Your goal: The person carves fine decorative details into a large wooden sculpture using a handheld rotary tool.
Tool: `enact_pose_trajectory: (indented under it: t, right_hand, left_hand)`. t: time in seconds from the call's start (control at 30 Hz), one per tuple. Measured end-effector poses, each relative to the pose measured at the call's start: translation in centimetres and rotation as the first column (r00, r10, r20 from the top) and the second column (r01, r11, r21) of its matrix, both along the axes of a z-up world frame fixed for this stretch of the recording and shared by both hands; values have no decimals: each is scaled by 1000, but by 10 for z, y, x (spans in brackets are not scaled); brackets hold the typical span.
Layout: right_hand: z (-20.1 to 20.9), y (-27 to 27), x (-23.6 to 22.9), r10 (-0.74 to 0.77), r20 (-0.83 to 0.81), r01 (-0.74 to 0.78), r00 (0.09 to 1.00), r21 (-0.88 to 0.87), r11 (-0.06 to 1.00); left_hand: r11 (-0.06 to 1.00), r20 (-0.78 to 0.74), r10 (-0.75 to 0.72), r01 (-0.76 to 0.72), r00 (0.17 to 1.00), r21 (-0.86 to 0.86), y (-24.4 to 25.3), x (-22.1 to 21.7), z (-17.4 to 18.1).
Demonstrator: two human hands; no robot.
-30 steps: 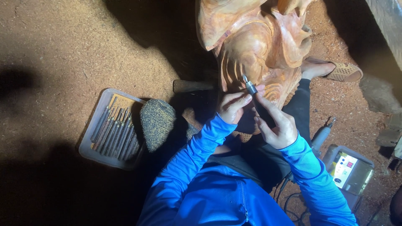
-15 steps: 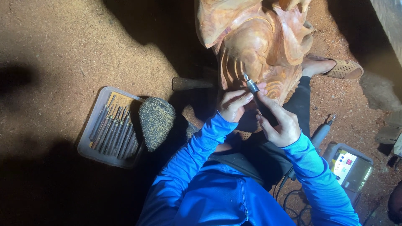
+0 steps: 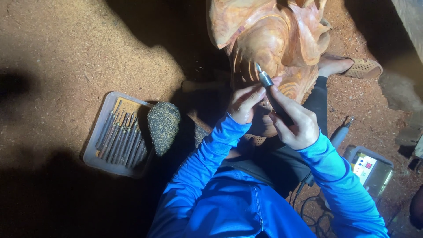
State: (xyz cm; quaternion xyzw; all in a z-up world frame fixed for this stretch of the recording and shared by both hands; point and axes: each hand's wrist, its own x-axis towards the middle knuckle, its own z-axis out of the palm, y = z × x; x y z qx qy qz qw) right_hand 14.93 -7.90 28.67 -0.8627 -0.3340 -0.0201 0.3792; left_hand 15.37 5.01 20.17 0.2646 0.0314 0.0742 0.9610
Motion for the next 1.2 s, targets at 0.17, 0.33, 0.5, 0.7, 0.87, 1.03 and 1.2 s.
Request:
enact_pose_trajectory:
  t: [0.17, 0.33, 0.5, 0.7, 0.87, 1.03, 1.2]
  right_hand:
    - [0, 3, 1, 16, -12, -16, 1000, -3, 1000]
    - [4, 6, 1, 13, -14, -14, 1000, -17, 1000]
    - [2, 2, 2, 39, -12, -39, 999, -8, 999]
    - [2, 2, -4, -22, -77, 15, 997, -81, 997]
    - [5, 8, -4, -40, -52, 35, 998, -86, 996]
    - [6, 8, -7, -38, -93, 30, 995, -87, 996]
    - [4, 4, -6, -58, -96, 47, 994, -117, 992]
  left_hand:
    - [996, -6, -47, 46, 999, -74, -3, -3, -19]
    - [993, 41, -74, 77, 996, -92, -8, -1, -38]
    - [995, 112, -65, 73, 992, -63, -3, 1, -35]
    - [991, 71, -96, 103, 993, -88, -1, -2, -30]
    - [997, 31, -51, 53, 998, -56, 2, 0, -22]
    - [997, 36, -22, 25, 999, -73, 3, -2, -16]
    - [988, 39, -95, 99, 995, -123, 11, -5, -8]
